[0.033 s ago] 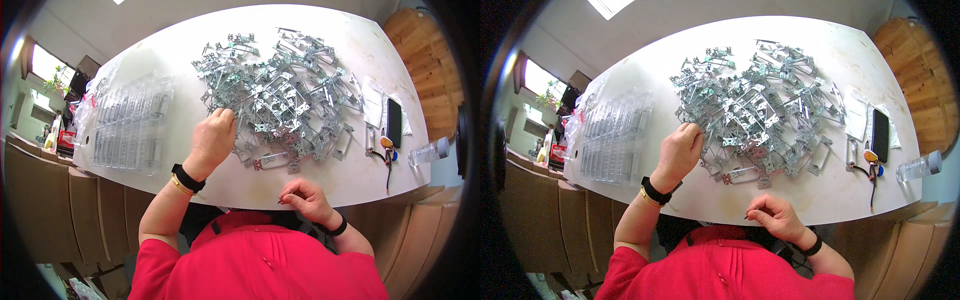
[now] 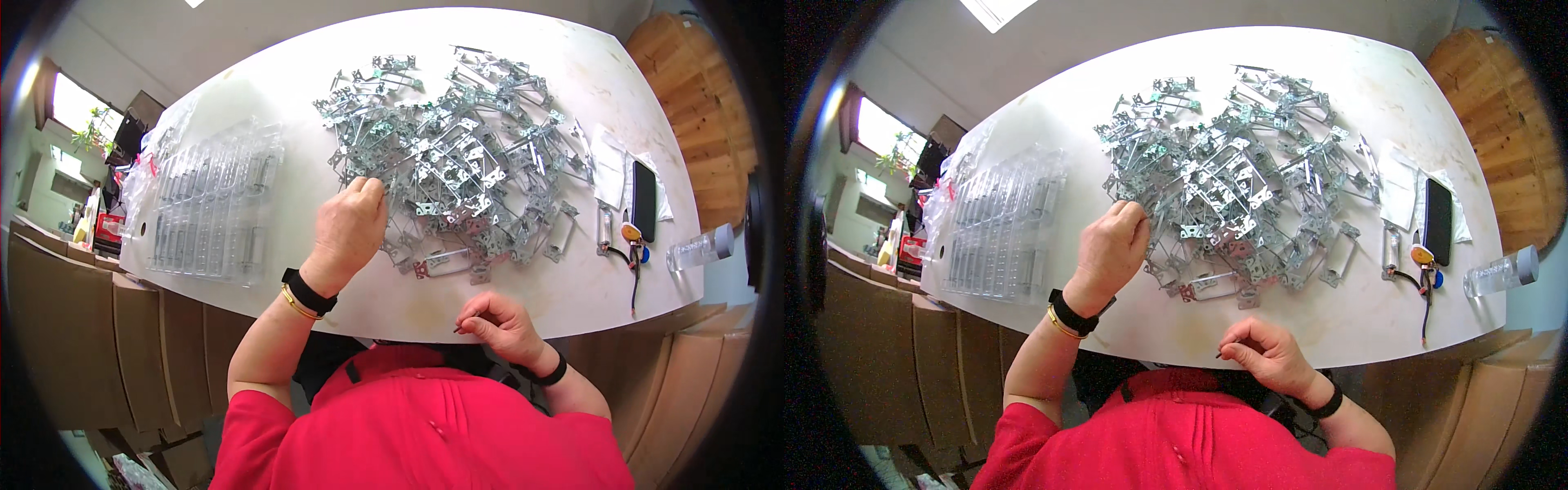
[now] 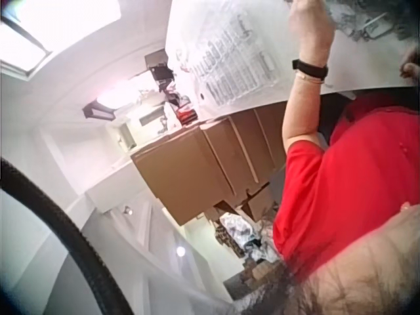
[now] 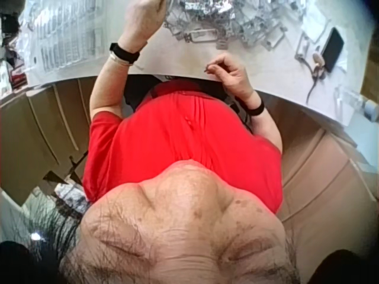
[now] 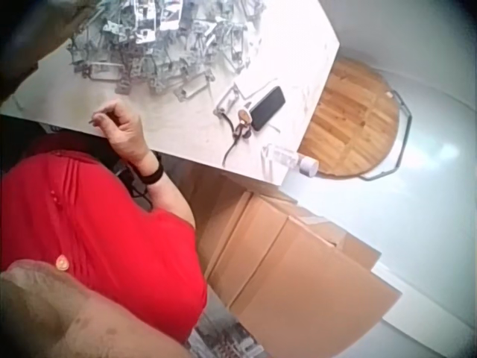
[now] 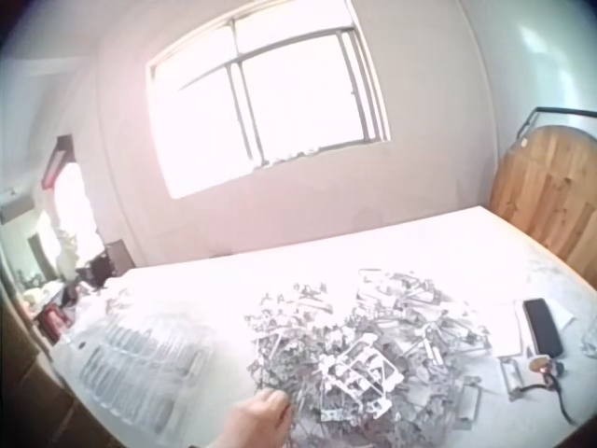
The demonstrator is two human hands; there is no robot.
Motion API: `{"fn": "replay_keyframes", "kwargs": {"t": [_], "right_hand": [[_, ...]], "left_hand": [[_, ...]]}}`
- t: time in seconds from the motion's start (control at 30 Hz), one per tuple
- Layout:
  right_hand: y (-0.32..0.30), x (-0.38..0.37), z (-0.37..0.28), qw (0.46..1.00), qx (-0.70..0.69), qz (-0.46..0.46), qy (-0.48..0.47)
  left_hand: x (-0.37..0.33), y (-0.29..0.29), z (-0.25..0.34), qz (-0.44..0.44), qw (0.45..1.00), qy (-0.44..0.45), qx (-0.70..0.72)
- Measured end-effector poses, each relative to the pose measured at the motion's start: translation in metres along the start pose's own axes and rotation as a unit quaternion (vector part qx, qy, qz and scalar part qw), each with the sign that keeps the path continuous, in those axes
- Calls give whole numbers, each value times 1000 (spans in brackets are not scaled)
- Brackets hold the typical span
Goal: Assembling small metal components into a bracket frame at a factory workstation.
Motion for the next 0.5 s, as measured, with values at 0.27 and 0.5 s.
{"fn": "replay_keyframes", "kwargs": {"t": [0.27,0.5], "right_hand": [[1,1,-1,999,36,0,7],[1,2,-1,999,46,-4,8]], "left_hand": [[1,-6,9,24,999,24,-16],[5,-5,6,36,999,2,-8]]}}
Point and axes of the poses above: each hand's wrist, its own x-axis away from the middle knuckle, its own y-axis out of the palm, z = x × y, the point moved 8 cm from there along -x, towards the middle knuckle, and after that the axes turned 7 degrees about -y, right-handed, at the moved point
